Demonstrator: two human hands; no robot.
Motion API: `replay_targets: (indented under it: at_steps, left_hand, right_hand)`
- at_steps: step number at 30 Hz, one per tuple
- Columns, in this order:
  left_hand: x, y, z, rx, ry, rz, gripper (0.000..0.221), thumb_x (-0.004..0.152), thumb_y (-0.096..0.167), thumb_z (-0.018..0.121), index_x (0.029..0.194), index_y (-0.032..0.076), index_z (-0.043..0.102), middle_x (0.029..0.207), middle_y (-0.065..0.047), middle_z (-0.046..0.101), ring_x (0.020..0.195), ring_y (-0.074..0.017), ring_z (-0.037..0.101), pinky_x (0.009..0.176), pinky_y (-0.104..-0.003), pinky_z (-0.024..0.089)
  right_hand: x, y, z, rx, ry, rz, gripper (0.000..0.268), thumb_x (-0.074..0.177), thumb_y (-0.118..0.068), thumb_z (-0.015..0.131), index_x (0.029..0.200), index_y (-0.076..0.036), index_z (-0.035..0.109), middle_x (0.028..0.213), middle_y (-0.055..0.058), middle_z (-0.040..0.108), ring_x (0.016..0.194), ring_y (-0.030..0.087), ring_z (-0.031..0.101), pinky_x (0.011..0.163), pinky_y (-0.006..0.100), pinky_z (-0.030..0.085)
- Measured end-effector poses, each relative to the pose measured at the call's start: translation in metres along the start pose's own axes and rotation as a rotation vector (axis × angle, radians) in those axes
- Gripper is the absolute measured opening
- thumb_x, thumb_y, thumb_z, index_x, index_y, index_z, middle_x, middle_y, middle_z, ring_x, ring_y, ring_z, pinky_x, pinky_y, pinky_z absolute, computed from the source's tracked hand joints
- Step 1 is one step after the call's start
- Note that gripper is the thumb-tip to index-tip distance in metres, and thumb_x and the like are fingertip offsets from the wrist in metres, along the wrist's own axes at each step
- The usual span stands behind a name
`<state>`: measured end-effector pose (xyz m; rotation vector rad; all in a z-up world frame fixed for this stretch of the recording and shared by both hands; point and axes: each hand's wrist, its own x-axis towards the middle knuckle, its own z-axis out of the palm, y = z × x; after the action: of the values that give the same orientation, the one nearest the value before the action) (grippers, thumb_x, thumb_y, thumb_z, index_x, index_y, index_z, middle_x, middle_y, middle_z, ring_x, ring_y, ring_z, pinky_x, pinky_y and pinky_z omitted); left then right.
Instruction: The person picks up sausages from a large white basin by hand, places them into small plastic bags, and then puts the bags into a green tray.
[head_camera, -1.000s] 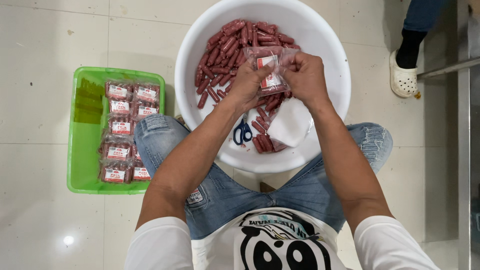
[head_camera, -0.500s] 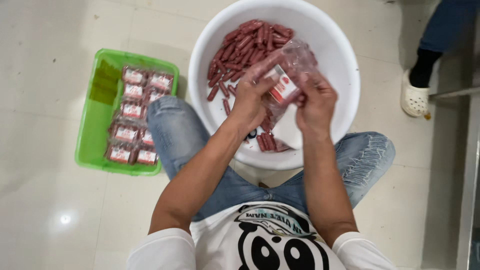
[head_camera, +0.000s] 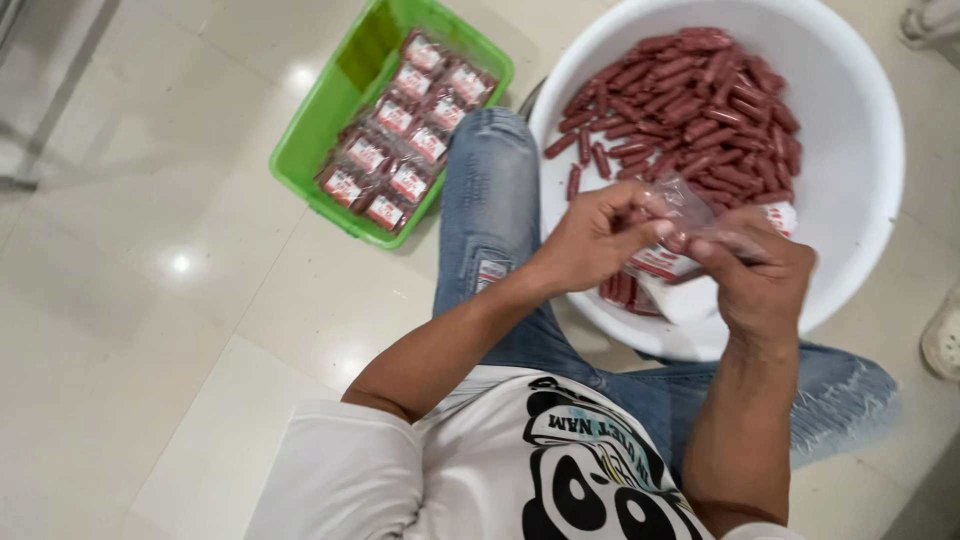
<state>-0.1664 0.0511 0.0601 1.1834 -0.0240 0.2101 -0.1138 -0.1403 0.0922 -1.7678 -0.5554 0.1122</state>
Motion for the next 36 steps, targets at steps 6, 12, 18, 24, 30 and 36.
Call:
replay_targets:
  at_steps: [6,12,18,24,30,36]
  left_hand:
    - [0.004,0.019,-0.015,0.067,-0.067,0.067,0.014,0.1,0.016,0.069,0.112,0.01,0.074,0.109,-0.002,0.076,0.106,-0.0097,0.07,0.1,-0.025,0.056]
    - [0.008,0.047,-0.038,0.028,0.004,0.034,0.028,0.098,0.019,0.073,0.125,0.012,0.069,0.13,-0.001,0.07,0.123,-0.0075,0.065,0.107,-0.024,0.058]
    - [0.022,0.054,-0.081,0.455,0.091,0.242,0.035,0.096,-0.001,0.062,0.116,0.024,0.073,0.118,0.001,0.076,0.109,-0.0136,0.076,0.097,-0.027,0.065]
    - [0.025,0.084,-0.22,0.744,0.468,0.246,0.041,0.09,-0.015,0.05,0.116,0.01,0.069,0.106,-0.01,0.077,0.09,-0.0262,0.081,0.073,-0.033,0.072]
    - [0.007,0.026,-0.352,0.762,0.602,-0.447,0.019,0.106,0.013,0.058,0.093,0.012,0.073,0.089,-0.006,0.079,0.064,-0.0108,0.072,0.044,-0.02,0.05]
    - [-0.025,-0.083,-0.405,1.043,0.071,-0.958,0.014,0.103,0.016,0.064,0.112,0.012,0.074,0.106,-0.009,0.074,0.089,-0.0225,0.067,0.079,-0.035,0.055]
  right_hand:
    - [0.024,-0.033,0.02,0.045,-0.071,-0.057,0.029,0.093,-0.011,0.075,0.114,0.008,0.067,0.107,0.022,0.064,0.089,0.029,0.068,0.054,0.034,0.066]
    - [0.048,-0.011,0.037,-0.046,0.032,-0.219,0.018,0.096,-0.002,0.084,0.108,0.005,0.073,0.1,0.019,0.063,0.095,0.026,0.062,0.087,0.033,0.051]
    - [0.081,-0.029,0.071,0.135,-0.098,-0.171,0.018,0.098,-0.013,0.072,0.109,0.001,0.071,0.095,0.013,0.061,0.086,0.018,0.06,0.062,0.027,0.06]
    - [0.086,0.009,0.009,-0.245,-0.163,-0.102,0.017,0.112,-0.001,0.076,0.12,0.012,0.072,0.11,0.022,0.069,0.108,0.026,0.058,0.104,0.036,0.049]
    - [0.037,0.092,-0.042,-0.396,-0.078,0.515,0.01,0.111,-0.012,0.077,0.118,-0.006,0.074,0.083,0.005,0.064,0.07,0.012,0.052,0.066,0.028,0.046]
    - [-0.003,0.121,-0.05,-0.364,-0.098,0.71,0.011,0.104,-0.014,0.075,0.112,-0.006,0.074,0.071,0.005,0.054,0.065,0.011,0.046,0.063,0.025,0.039]
